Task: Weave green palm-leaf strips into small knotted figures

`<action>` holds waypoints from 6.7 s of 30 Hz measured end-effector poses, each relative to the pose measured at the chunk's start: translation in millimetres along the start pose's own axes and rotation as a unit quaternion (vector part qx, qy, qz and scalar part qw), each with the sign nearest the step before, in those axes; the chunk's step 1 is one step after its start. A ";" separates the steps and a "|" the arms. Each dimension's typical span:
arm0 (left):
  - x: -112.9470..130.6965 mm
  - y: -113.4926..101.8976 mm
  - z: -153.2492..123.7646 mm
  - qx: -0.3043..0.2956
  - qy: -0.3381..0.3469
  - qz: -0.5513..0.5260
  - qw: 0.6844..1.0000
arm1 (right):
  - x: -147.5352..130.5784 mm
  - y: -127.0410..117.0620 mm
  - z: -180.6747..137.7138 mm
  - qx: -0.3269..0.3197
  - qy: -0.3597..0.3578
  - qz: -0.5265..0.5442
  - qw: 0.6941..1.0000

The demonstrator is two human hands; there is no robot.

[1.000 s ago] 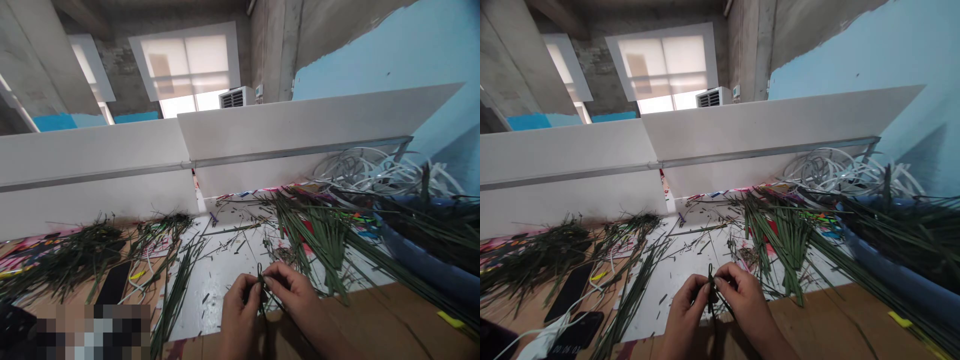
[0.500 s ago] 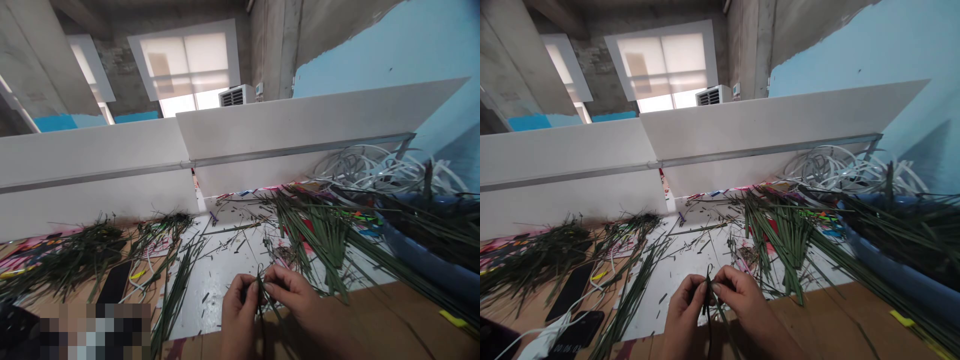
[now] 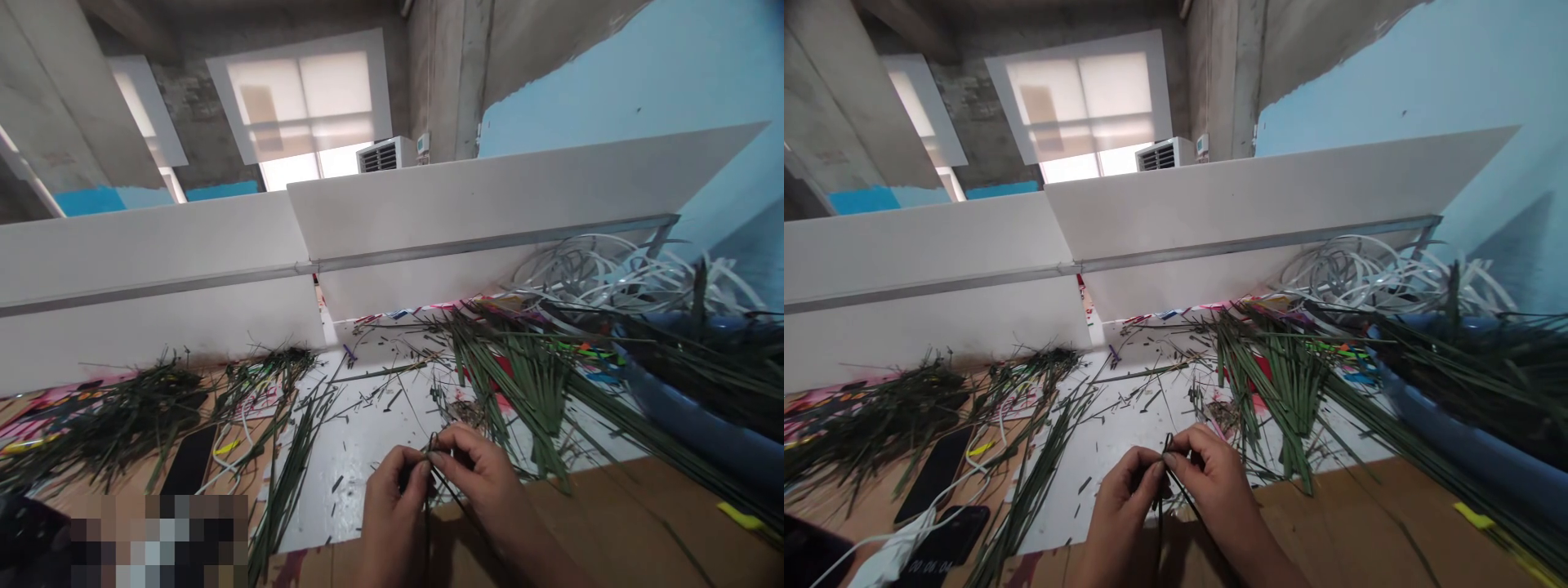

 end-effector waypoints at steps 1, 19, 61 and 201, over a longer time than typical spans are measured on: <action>-1.2 0.1 0.8 -0.002 -0.010 -0.017 1.000 | 0.9 0.2 -0.4 0.005 0.002 0.004 1.000; -8.3 -5.9 2.5 0.006 0.011 0.011 1.000 | 8.4 3.0 0.0 -0.008 0.022 0.015 1.000; -7.1 -6.9 -1.1 0.024 0.073 0.004 0.997 | 2.1 0.4 0.1 0.009 -0.006 0.014 1.000; 6.6 -7.1 7.4 0.008 0.080 0.127 0.989 | 27.5 1.3 11.9 0.019 0.098 0.138 0.985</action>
Point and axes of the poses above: each hand's wrist, its own z-axis towards the middle knuckle, its own y-axis out of the palm, x = y × z, the point moved 6 cm from there along z, towards the middle knuckle, and after that the axes turned 8 degrees about -z, right-handed, at the moved point
